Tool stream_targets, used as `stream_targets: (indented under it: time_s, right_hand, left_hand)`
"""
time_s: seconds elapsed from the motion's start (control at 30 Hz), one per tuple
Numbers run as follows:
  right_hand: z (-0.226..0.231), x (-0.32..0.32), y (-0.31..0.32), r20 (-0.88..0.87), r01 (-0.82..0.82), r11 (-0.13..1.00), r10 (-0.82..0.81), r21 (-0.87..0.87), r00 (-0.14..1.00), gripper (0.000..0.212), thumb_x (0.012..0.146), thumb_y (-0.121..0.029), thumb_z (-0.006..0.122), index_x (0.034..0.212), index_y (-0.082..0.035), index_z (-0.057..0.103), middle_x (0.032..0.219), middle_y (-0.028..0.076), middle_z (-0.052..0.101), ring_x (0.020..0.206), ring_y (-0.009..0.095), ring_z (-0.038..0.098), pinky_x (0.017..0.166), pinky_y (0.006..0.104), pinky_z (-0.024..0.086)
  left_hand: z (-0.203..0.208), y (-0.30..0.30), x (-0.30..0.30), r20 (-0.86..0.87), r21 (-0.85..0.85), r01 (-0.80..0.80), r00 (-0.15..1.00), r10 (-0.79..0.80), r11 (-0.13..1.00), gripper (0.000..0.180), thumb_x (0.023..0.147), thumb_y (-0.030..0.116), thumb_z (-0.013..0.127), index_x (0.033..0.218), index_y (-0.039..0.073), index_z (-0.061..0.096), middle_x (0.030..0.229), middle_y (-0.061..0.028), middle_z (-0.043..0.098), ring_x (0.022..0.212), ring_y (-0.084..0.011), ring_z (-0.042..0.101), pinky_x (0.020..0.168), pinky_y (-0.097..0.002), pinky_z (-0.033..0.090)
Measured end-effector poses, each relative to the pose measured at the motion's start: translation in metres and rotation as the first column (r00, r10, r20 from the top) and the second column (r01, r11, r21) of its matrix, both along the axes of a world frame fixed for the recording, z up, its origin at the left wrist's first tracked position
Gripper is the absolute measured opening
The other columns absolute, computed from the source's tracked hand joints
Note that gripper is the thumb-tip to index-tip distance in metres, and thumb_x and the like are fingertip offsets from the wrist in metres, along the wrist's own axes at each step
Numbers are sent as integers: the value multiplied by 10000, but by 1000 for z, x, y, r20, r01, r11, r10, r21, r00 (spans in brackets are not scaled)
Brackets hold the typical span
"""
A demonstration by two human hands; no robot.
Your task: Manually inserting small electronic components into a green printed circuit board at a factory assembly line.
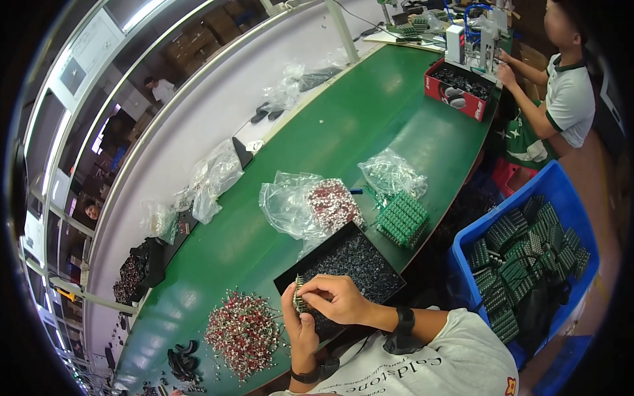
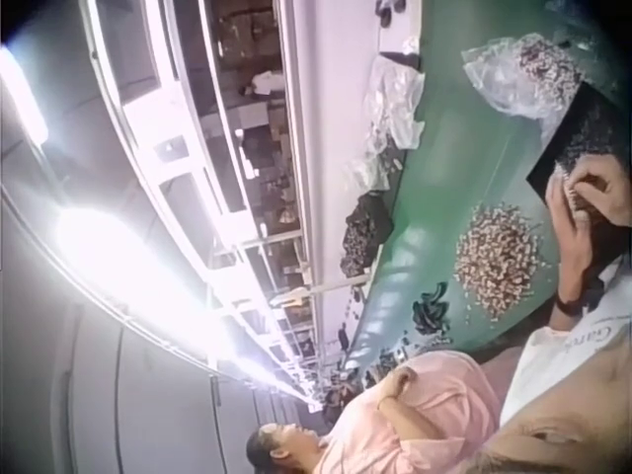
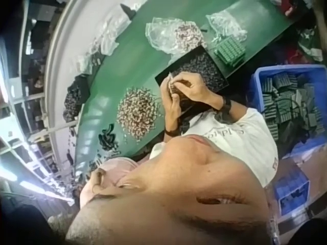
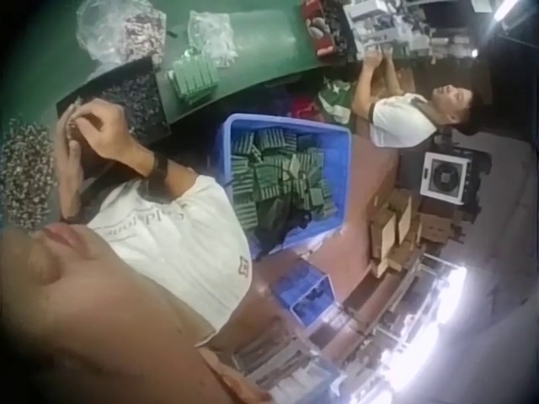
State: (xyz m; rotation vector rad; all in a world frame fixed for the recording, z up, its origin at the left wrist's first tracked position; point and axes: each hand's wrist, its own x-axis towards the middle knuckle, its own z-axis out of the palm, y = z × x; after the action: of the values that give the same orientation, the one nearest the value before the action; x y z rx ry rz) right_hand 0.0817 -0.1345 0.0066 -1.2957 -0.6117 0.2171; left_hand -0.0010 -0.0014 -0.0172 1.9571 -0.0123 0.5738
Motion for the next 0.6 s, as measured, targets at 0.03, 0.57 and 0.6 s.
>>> stream_targets:
  time_s: [0.03, 0.57, 0.6]
  right_hand:
    - [0, 0, 0, 53, 27, 999, -26, -23, 998, 121, 882, -14, 651, 996, -3, 690, 874, 77, 688, 767, 101, 673, 657, 232, 540]
    - [-8, -4, 3, -116, 85, 986, -68, 147, 991, 83, 844, -28, 671, 923, -3, 674, 825, 12, 671, 707, 24, 595, 606, 212, 496]
    - [-6, 1, 1, 38, 105, 993, -107, 49, 993, 93, 835, -55, 672, 912, -1, 674, 796, 36, 665, 655, 60, 601, 571, 241, 481]
  left_hand:
    - [0, 0, 0, -10, -26, 8, 1000, -8, 1000, 730, 975, 555, 486, 1409, -27, 409, 1377, -260, 430, 1231, -372, 482, 1029, -443, 388]
    - [13, -14, 3, 31, -215, -142, 988, 152, 966, 793, 962, 593, 478, 1455, -8, 319, 1220, -192, 542, 1064, -286, 568, 921, -399, 460]
    - [13, -5, 0, 35, -228, -152, 986, 164, 962, 827, 955, 616, 473, 1467, -8, 293, 1192, -175, 551, 1033, -261, 574, 899, -380, 469]
